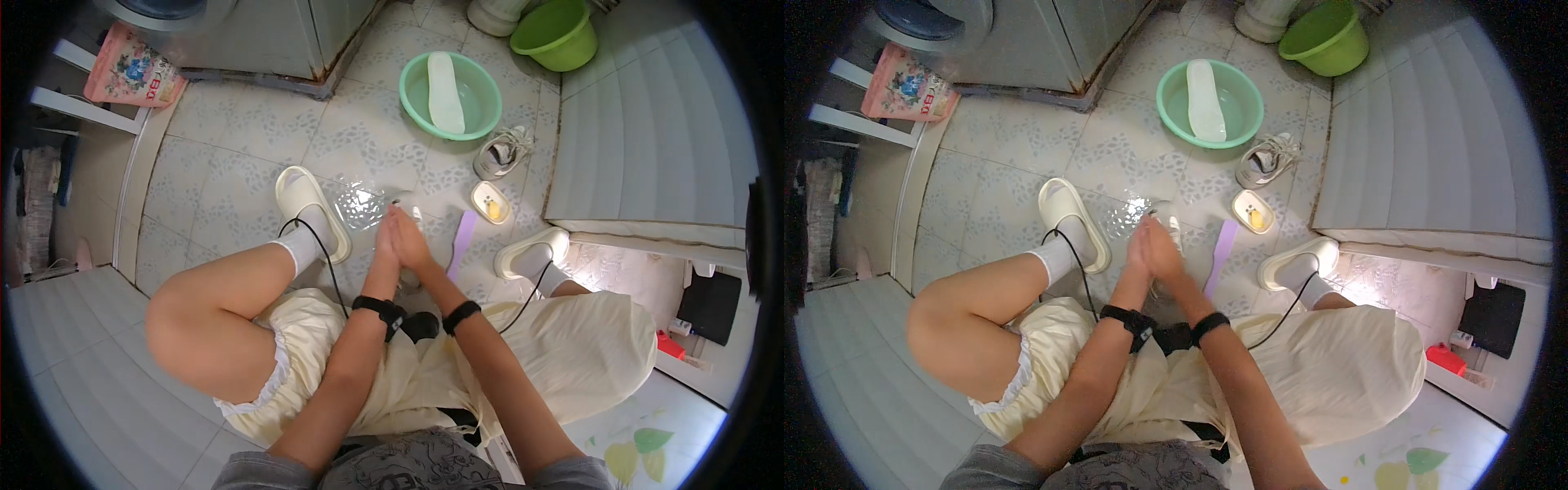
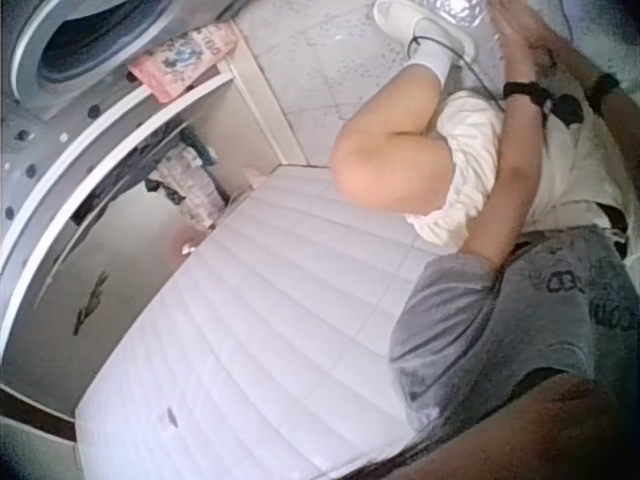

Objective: Cleaning a pair of white shoes using a brush and soap in a basin.

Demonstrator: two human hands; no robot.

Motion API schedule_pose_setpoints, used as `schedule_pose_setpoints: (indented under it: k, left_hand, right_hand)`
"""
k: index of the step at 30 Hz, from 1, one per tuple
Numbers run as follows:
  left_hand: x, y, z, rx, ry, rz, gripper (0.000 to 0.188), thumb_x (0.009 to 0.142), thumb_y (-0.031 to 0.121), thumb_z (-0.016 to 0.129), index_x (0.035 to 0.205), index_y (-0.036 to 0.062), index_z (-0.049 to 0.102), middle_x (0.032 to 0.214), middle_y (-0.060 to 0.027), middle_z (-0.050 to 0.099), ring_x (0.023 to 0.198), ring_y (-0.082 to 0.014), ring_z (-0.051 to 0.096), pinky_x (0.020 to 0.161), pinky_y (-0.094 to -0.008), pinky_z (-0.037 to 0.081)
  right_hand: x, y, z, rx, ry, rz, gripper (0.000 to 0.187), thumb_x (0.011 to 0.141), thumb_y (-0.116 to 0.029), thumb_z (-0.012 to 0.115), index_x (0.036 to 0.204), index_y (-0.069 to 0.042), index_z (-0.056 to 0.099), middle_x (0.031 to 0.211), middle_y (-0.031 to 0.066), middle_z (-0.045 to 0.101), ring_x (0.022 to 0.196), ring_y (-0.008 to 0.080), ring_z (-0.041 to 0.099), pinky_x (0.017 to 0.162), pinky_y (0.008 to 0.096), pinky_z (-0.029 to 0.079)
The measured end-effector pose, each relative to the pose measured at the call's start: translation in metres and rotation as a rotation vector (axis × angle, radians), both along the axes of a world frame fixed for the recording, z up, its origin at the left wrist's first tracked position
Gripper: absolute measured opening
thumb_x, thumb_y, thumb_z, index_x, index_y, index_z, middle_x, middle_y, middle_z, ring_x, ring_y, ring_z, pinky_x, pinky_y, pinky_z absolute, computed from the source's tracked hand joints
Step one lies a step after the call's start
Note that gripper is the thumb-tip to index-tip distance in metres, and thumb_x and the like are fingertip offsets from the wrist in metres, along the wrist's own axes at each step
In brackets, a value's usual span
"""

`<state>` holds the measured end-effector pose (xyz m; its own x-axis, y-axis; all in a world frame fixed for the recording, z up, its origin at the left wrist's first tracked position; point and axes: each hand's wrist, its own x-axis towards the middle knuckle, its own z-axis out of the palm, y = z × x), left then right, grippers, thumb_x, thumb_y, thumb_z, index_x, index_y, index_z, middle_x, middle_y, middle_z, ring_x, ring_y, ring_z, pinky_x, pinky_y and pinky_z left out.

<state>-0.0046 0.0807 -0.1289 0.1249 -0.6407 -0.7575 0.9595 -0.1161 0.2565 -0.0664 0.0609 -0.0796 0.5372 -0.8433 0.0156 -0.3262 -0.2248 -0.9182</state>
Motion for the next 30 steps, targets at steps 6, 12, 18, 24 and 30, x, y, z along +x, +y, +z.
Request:
schedule_pose_setpoints:
  k: [6,12,18,24,30]
  left_hand:
    - [-0.048,-0.016,0.024,-0.129,-0.024,-0.170,0.039,0.091,0.039,0.043,0.109,0.0056,0.051,0.104,-0.0050,0.056,0.094,-0.0190,0.054,0.084,-0.0310,0.044]
    - [-0.022,-0.031,0.053,-0.027,0.086,-0.105,0.033,0.092,0.037,0.043,0.102,0.0076,0.054,0.096,-0.0054,0.057,0.088,-0.0147,0.053,0.077,-0.0283,0.045]
    - [-0.032,-0.037,0.044,-0.291,0.141,-0.165,0.024,0.093,0.021,0.042,0.100,0.0021,0.054,0.102,-0.0088,0.056,0.091,-0.0178,0.054,0.081,-0.0300,0.045]
    - [-0.009,-0.033,0.097,-0.163,-0.163,-0.368,0.021,0.087,0.012,0.049,0.102,-0.0016,0.055,0.095,-0.0100,0.058,0.090,-0.0175,0.055,0.082,-0.0290,0.046]
    - [-0.007,-0.023,0.081,-0.170,-0.414,-0.431,0.025,0.083,0.005,0.052,0.106,-0.0060,0.053,0.104,-0.0109,0.056,0.095,-0.0171,0.055,0.087,-0.0285,0.045]
  right_hand:
    - [-0.039,-0.026,0.019,0.030,0.153,-0.096,0.042,0.092,-0.021,0.034,0.125,0.006,0.039,0.123,0.0246,0.046,0.118,0.0369,0.040,0.100,0.0381,0.029]
    - [-0.041,-0.008,0.036,-0.369,0.061,-0.081,0.043,0.093,-0.023,0.037,0.125,0.004,0.039,0.121,0.0233,0.048,0.116,0.0333,0.044,0.098,0.0357,0.032]
    - [-0.065,-0.025,0.035,0.363,0.084,-0.296,0.039,0.093,-0.029,0.040,0.105,0.005,0.053,0.081,0.0175,0.060,0.075,0.0252,0.059,0.066,0.0337,0.044]
    - [-0.063,-0.034,0.014,0.316,-0.010,-0.527,0.039,0.092,-0.029,0.042,0.080,0.005,0.055,0.058,0.0092,0.051,0.053,0.0187,0.048,0.050,0.0341,0.036]
    - [-0.075,-0.058,0.003,0.958,-0.564,-0.732,0.024,0.093,-0.028,0.038,0.090,-0.007,0.048,0.055,-0.0018,0.034,0.049,0.0144,0.035,0.050,0.0273,0.033]
